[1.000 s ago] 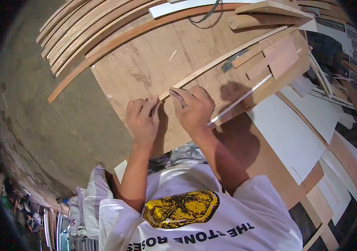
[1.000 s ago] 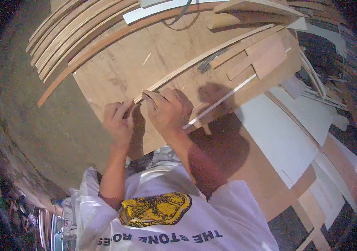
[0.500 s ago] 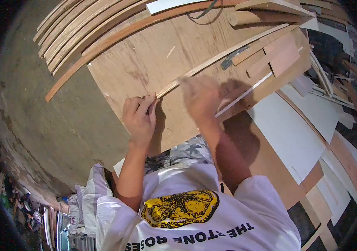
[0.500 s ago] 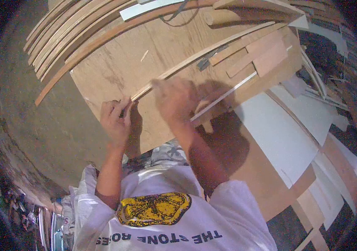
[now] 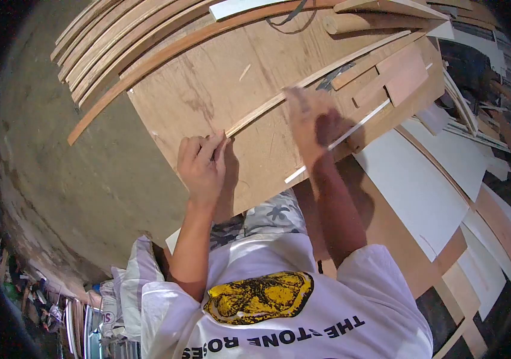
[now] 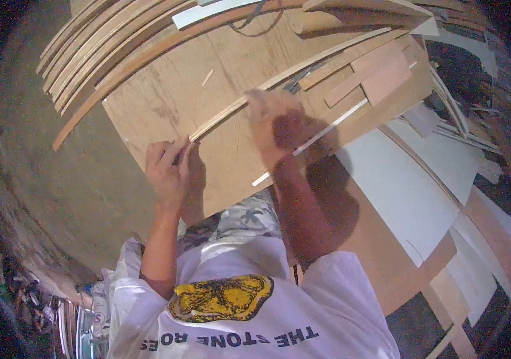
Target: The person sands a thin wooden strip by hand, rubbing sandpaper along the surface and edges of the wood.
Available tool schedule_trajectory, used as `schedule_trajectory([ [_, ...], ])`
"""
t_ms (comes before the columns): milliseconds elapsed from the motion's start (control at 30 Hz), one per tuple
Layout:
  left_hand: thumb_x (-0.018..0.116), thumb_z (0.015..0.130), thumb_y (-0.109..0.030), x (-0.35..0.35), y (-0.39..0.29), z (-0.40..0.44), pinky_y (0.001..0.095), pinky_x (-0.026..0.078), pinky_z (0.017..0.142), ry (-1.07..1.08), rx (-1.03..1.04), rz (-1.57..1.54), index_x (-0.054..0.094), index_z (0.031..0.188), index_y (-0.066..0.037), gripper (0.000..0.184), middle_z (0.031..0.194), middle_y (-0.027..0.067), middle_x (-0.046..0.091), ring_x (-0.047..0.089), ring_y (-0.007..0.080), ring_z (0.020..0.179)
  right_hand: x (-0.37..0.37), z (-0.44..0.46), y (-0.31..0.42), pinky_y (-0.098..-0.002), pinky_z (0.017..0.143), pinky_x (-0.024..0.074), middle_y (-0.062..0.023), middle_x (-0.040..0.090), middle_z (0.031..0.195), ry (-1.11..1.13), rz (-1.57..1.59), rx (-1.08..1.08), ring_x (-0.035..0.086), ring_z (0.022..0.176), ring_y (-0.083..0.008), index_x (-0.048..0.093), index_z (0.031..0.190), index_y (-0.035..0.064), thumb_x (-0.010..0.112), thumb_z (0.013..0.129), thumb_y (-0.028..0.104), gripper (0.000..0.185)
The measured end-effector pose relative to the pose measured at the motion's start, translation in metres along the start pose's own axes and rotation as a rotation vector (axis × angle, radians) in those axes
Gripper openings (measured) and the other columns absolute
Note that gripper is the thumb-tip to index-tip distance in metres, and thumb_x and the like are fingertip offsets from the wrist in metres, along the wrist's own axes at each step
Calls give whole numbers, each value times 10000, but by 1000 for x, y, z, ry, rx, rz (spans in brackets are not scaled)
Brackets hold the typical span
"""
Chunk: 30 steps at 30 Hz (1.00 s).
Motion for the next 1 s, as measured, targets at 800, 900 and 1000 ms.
schedule_trajectory([
  [800,921,815,-50,-2,2,-1,395,489,655,5,-10,-24,830,1015,-106,227,793,52,637,581,248,744,-3,-10,-2,-468,725,536,-124,753,934,82,-78,-114,684,817,-336,838,1170,170,787,936,149,241],
  [900,920,817,-46,-2,0,0,391,491,654,11,-39,-7,829,1003,-106,216,791,50,635,584,248,745,-17,-6,14,-469,756,539,-111,748,947,104,-195,-7,675,819,-337,815,1243,179,770,950,143,298],
  [1000,919,822,-46,2,4,-2,386,490,657,-1,-26,8,830,982,-103,192,789,50,633,583,247,743,5,-42,55,-468,785,536,-103,765,986,191,-178,-142,664,833,-347,822,1233,168,765,957,137,284],
])
Point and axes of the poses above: each hand's wrist, its own z-axis towards the middle knuckle, its own x-axis out of the palm, y = z × x, the point moved 2 cm from there along z, towards the middle knuckle
